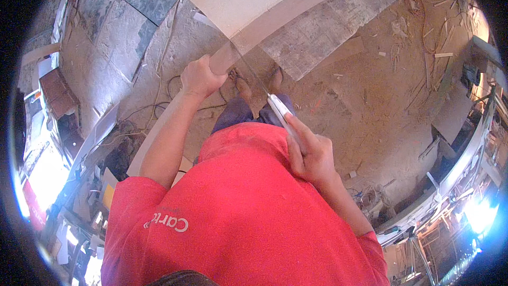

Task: The person applies adhesive to the edge of a wooden board, attaches a thin wood strip, and fastens it using a pneumatic nail gun. The person then marks the strip with a pencil, trims the excess with a hand saw, and wipes the finished edge with a cloth.

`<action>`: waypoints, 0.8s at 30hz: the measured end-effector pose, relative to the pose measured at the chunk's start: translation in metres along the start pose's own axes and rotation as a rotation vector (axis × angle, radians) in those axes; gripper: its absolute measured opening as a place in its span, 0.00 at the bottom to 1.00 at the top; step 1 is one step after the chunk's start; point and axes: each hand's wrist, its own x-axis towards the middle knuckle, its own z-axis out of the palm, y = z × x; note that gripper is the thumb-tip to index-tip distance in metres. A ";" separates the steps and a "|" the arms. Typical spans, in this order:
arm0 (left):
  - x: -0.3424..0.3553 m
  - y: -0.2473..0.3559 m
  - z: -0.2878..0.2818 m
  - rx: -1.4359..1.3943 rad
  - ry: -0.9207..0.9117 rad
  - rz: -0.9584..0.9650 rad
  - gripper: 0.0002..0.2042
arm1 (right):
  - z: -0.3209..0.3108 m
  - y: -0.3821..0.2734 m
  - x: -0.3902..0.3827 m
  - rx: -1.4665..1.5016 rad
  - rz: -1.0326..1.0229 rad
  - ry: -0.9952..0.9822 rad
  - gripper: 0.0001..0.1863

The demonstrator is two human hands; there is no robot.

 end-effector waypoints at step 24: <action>0.002 -0.002 -0.005 0.011 0.006 -0.015 0.25 | 0.010 0.007 0.016 0.011 0.028 -0.033 0.26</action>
